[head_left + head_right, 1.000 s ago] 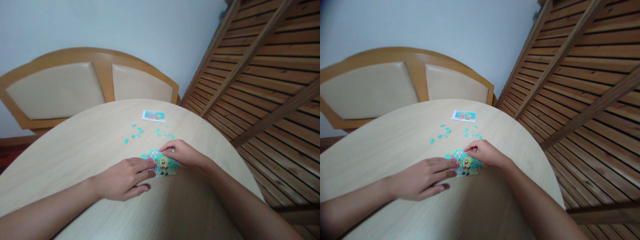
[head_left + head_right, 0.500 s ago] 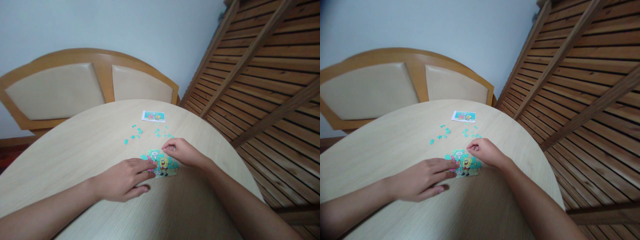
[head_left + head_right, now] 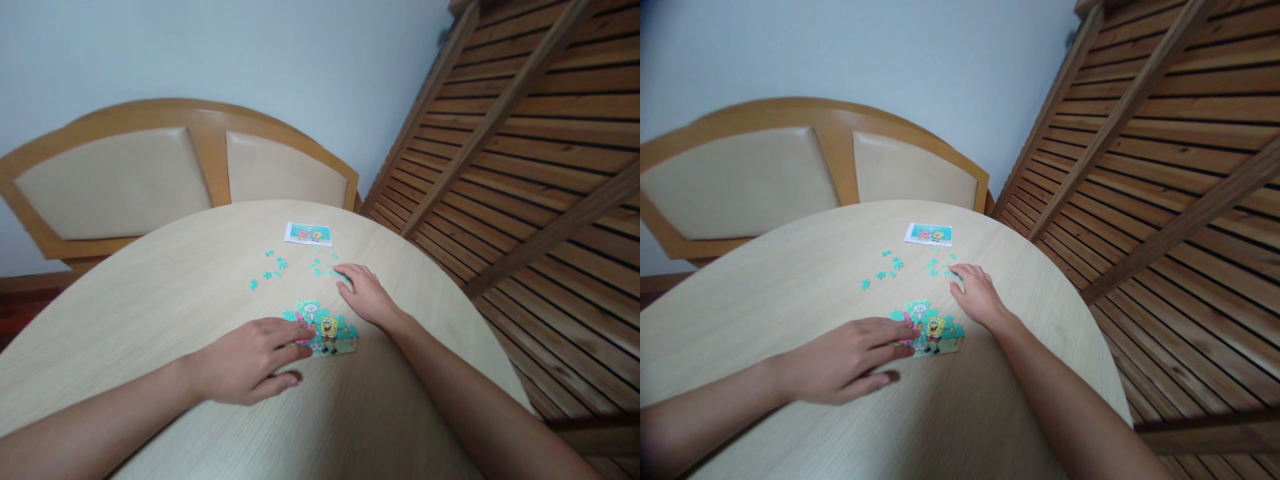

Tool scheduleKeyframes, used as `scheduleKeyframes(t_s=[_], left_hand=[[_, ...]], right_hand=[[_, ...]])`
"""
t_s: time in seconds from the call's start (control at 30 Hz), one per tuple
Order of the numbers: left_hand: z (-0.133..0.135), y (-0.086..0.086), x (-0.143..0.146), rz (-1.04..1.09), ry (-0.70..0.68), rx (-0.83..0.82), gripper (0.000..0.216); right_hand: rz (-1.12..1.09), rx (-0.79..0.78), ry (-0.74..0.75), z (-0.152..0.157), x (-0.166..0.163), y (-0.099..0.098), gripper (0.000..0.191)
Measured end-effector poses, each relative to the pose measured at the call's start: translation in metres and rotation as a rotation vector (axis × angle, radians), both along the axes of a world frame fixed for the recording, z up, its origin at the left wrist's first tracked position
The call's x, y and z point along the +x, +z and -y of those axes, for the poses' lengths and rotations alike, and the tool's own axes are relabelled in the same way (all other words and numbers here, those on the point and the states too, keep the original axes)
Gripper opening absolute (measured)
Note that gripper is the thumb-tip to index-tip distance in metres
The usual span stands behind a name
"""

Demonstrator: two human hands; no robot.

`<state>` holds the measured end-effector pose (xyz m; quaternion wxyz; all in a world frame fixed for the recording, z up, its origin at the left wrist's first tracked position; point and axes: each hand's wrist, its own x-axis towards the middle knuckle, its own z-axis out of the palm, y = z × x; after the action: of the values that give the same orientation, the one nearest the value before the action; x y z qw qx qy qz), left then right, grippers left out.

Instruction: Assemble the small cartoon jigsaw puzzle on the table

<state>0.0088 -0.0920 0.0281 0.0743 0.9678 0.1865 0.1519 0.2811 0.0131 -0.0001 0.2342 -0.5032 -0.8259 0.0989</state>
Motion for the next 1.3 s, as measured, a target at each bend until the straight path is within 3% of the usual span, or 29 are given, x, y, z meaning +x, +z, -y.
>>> scheduleKeyframes(t_s=[0.37,0.67,0.97,1.13,1.3], left_hand=[[0.000,0.000,0.000,0.022,-0.002,-0.013,0.036],[0.000,-0.001,0.000,0.022,0.000,-0.023,0.036],[0.000,0.000,0.000,0.029,0.001,-0.010,0.035],[0.000,-0.001,-0.001,0.020,0.003,-0.005,0.035],[0.000,-0.001,-0.001,0.009,0.007,-0.011,0.036]], right_hand=[[0.024,-0.002,0.001,0.003,-0.002,0.000,0.045],[0.078,0.061,0.074,0.005,-0.002,0.009,0.026],[0.166,0.069,0.127,0.014,-0.004,0.026,0.027],[0.225,-0.004,0.063,0.021,-0.006,0.038,0.016],[0.192,-0.070,-0.026,0.023,-0.002,0.042,0.024]])
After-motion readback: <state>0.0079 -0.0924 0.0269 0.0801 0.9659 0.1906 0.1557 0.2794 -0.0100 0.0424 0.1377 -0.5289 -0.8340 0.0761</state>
